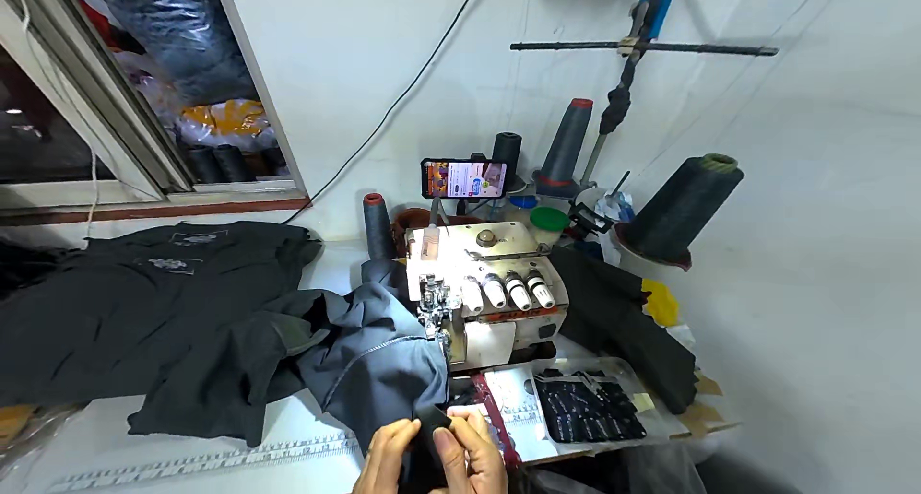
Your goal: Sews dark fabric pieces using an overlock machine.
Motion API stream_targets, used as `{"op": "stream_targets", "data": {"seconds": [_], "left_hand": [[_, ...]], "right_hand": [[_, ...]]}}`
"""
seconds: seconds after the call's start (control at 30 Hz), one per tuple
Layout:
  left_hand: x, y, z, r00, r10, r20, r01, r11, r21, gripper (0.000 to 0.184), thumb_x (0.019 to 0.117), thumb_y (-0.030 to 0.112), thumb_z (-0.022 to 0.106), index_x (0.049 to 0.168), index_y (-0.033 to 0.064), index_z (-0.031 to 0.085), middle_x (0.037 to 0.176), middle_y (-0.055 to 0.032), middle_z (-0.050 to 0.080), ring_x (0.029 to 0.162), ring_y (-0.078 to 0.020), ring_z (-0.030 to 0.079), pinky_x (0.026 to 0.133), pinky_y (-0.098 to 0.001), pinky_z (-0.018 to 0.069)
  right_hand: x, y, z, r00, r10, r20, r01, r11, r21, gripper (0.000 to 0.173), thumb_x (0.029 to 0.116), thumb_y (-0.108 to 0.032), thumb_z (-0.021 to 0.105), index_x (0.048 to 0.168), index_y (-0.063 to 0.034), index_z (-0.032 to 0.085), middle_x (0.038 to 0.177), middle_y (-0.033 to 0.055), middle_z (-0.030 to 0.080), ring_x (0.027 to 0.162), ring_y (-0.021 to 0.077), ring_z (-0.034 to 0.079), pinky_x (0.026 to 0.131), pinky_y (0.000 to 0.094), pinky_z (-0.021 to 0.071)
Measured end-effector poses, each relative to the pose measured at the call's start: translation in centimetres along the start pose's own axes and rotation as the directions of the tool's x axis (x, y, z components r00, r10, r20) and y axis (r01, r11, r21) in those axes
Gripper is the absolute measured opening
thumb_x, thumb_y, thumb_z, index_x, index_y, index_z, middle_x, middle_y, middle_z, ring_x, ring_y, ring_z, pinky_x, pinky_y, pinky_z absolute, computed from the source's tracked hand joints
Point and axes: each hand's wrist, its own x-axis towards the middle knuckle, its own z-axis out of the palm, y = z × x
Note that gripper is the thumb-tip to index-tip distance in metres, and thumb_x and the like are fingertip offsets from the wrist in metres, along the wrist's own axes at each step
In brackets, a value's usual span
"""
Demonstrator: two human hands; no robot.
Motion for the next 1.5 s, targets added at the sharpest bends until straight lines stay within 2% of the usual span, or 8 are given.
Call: {"op": "stream_targets", "data": {"seconds": [0.2,0.37,0.47,0.6,0.83,0.97,1.33,1.5], "left_hand": [[0.5,0.4,0.1,0.969,-0.172,-0.178,0.163,0.985,-0.065,0.021,0.0898,-0.004,0.054,0.102,-0.0084,0.070,0.095,-0.0127,0.070,0.093,-0.0075,0.067,0.088,-0.0187,0.0534],[1.3,-1.4,-1.7,0.942,-0.333,-0.053,0.276,0.853,-0.443,0.028,0.1033,0.007,0.048,0.102,0.0071,0.076,0.104,0.0046,0.073,0.099,-0.0012,0.066,0.090,-0.0215,0.0550],[2.3,-1.8,-2.6,0.907,-0.396,-0.143,0.287,0.831,-0.476,0.025,0.1056,0.012,0.049,0.101,0.0129,0.073,0.095,0.0105,0.073,0.088,0.0010,0.067,0.082,-0.0223,0.0572],[5.5,-0.4,-5.4,0.928,-0.188,-0.323,0.126,0.971,-0.203,0.024,0.1027,0.014,0.054,0.108,0.0082,0.076,0.096,0.0100,0.070,0.090,0.0065,0.062,0.085,-0.0131,0.0515],[3.9,0.6,-4.2,0.961,0.255,0.107,-0.268,0.954,0.131,0.023,0.1033,0.023,0.059,0.107,0.0103,0.078,0.072,-0.0083,0.058,0.073,-0.0191,0.057,0.073,-0.0269,0.0471],[1.7,-1.3,-1.9,0.957,0.277,0.080,-0.287,0.944,0.163,0.020,0.1048,0.022,0.056,0.110,0.0173,0.074,0.094,-0.0052,0.062,0.096,-0.0183,0.056,0.096,-0.0303,0.0406],[1.0,-2.2,0.1,0.945,0.328,0.017,-0.327,0.934,0.145,0.020,0.1053,0.020,0.054,0.106,0.0155,0.073,0.092,-0.0024,0.064,0.092,-0.0149,0.057,0.099,-0.0310,0.0368],[0.1,-2.6,-2.1,0.977,-0.128,-0.169,0.162,0.966,0.204,0.028,0.1019,0.022,0.057,0.105,-0.0001,0.074,0.100,-0.0170,0.067,0.082,-0.0153,0.066,0.074,-0.0271,0.0565]], "right_hand": [[0.2,0.6,0.2,0.999,-0.034,-0.038,0.033,0.999,-0.041,0.020,0.0971,-0.007,0.059,0.094,0.0024,0.076,0.101,0.0118,0.065,0.096,0.0067,0.062,0.084,0.0181,0.0517],[2.9,2.7,0.0,0.983,0.153,-0.102,-0.152,0.988,0.027,0.037,0.0922,-0.019,0.069,0.120,0.0048,0.063,0.103,0.0075,0.068,0.089,0.0060,0.065,0.078,0.0208,0.0537],[4.1,3.7,0.1,0.968,0.249,-0.018,-0.245,0.962,0.117,0.026,0.0877,-0.010,0.073,0.109,0.0030,0.068,0.088,0.0040,0.068,0.076,0.0046,0.064,0.070,0.0204,0.0538],[3.7,2.1,-0.5,0.970,0.235,0.070,-0.245,0.946,0.214,0.006,0.0899,0.000,0.068,0.094,0.0011,0.072,0.082,0.0031,0.072,0.075,0.0039,0.068,0.072,0.0204,0.0572],[0.6,1.0,-2.0,0.930,0.348,0.115,-0.365,0.910,0.197,0.013,0.0932,0.003,0.062,0.101,0.0067,0.072,0.077,0.0026,0.071,0.055,0.0013,0.060,0.053,0.0188,0.0532],[-0.8,1.6,-2.4,0.918,0.368,0.145,-0.394,0.890,0.232,0.013,0.0940,0.006,0.060,0.099,0.0068,0.071,0.071,0.0022,0.071,0.056,0.0038,0.063,0.056,0.0207,0.0558],[-1.2,1.8,-1.9,0.930,0.328,0.162,-0.364,0.877,0.315,0.014,0.0981,-0.003,0.061,0.093,0.0032,0.072,0.075,0.0027,0.072,0.061,0.0056,0.067,0.061,0.0223,0.0586],[-0.7,1.4,-1.6,0.975,0.218,0.034,-0.221,0.968,0.117,0.016,0.0946,-0.003,0.064,0.083,0.0033,0.072,0.069,0.0005,0.062,0.058,0.0000,0.057,0.057,0.0161,0.0511]]}}
